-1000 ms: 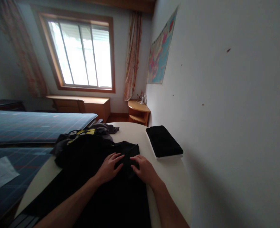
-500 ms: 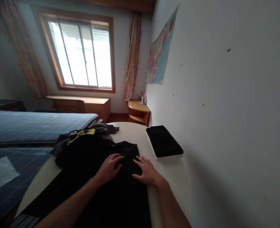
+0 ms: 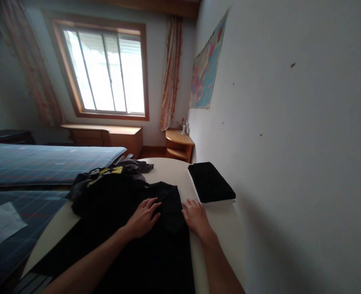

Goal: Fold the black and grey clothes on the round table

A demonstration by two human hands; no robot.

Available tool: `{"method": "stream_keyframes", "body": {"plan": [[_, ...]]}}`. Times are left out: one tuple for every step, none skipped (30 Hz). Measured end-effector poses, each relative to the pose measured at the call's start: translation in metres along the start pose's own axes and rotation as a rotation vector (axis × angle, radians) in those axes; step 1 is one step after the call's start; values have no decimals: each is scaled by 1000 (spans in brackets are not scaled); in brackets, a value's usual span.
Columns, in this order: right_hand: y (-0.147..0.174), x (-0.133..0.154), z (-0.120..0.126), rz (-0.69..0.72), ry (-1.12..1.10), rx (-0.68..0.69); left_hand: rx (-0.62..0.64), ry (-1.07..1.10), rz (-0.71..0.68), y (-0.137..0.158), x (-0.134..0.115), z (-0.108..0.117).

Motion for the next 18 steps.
{"method": "stream_keyframes", "body": {"plan": [[-1, -3, 3, -18, 15, -23, 7, -11, 1, -1, -1, -2], [-3, -3, 7, -28, 13, -48, 15, -22, 1, -3, -3, -3], [-5, -1, 11, -26, -10, -72, 23, -32, 1, -5, -5, -5], [-7, 4, 15, -10, -51, -92, 29, -42, 0, -8, -7, -7], [-8, 11, 19, 11, -99, -112, 33, -50, -1, -10, -9, -9], [-9, 19, 21, 35, -145, -127, 35, -56, -4, -14, -12, -12], [-8, 27, 22, 56, -178, -130, 37, -61, -5, -17, -14, -14], [-7, 34, 21, 70, -192, -117, 40, -64, -4, -21, -16, -17], [-4, 39, 16, 72, -186, -84, 47, -64, -4, -24, -18, -20], [-1, 42, 10, 66, -163, -36, 60, -63, -4, -27, -19, -24], [2, 42, 3, 56, -128, 21, 79, -58, -8, -31, -21, -27], [6, 41, -4, 45, -89, 77, 99, -48, -17, -33, -21, -30], [9, 38, -10, 35, -50, 121, 114, -36, -30, -36, -22, -32], [11, 35, -14, 31, -18, 153, 113, -28, -40, -38, -20, -32], [11, 32, -16, 33, 6, 175, 96, -32, -43, -41, -17, -30], [10, 29, -17, 35, 24, 192, 65, -55, -30, -44, -11, -25], [9, 26, -17, 36, 34, 207, 25, -97, 2, -46, -2, -20], [6, 23, -17, 36, 40, 223, -13, -154, 50, -47, 9, -14]]}}
Point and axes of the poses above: each hand's wrist, its own y-axis away from the middle knuckle, its own z-axis out of the back of the hand, x = y × z, the point moved 8 cm from there along -y, towards the middle knuckle, and after that the axes turned 14 degrees about -x, right-handed, at the moved point
